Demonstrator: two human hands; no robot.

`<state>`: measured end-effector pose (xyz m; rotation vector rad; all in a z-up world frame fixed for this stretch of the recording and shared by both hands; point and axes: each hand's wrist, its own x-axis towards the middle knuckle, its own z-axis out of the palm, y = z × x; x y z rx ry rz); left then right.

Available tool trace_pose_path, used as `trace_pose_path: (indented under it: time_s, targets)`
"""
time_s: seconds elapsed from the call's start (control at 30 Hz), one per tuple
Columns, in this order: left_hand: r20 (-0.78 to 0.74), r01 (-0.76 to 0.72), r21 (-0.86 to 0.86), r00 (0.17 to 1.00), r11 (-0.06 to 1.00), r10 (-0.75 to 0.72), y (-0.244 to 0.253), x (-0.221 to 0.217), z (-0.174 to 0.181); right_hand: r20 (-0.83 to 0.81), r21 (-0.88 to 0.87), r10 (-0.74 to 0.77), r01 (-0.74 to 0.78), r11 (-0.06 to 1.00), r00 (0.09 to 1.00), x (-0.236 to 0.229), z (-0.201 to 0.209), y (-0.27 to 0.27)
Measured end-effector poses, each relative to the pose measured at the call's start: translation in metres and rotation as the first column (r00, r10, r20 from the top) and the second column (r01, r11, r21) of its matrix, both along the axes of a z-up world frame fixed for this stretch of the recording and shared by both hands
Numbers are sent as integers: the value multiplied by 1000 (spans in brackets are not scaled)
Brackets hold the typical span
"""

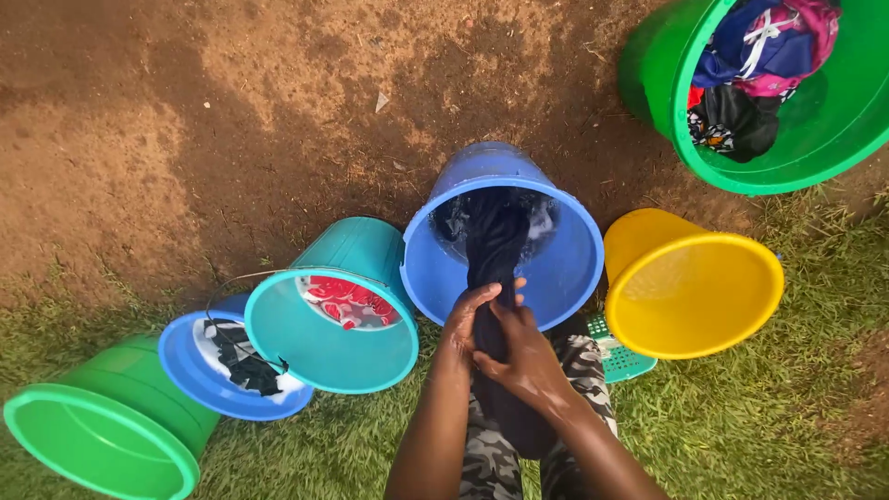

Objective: Hand washing clothes in plastic buckets and hanging them on a clothesline outdoors.

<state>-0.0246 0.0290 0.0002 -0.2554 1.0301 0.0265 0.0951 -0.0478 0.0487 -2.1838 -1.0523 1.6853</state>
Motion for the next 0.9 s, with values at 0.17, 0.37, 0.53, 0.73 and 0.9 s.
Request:
trace_pose_path:
  time_s: [0.17,0.37,0.53,0.73,0.9]
  targets:
    - [194,-556,-216,781,803,593,-32,20,63,-526,-766,-766,598,237,-370,-38,-160,-150]
    - [190,-193,92,966,977,173,-145,-85,12,-735,-496,-658,532,687,164,-22,-95,14]
    - [18,48,511,998,859,-66,-157,-72,-49,-406,91,-87,135,987,910,13,-66,41]
    - [-669,950,299,143,-88,-730,-43,9,47,247,-57,619,-627,777,745,5,-118,15]
    - [-575,831,551,316,-71,-755,-5,15,53,66,-99,472,-465,880,879,27,-58,38]
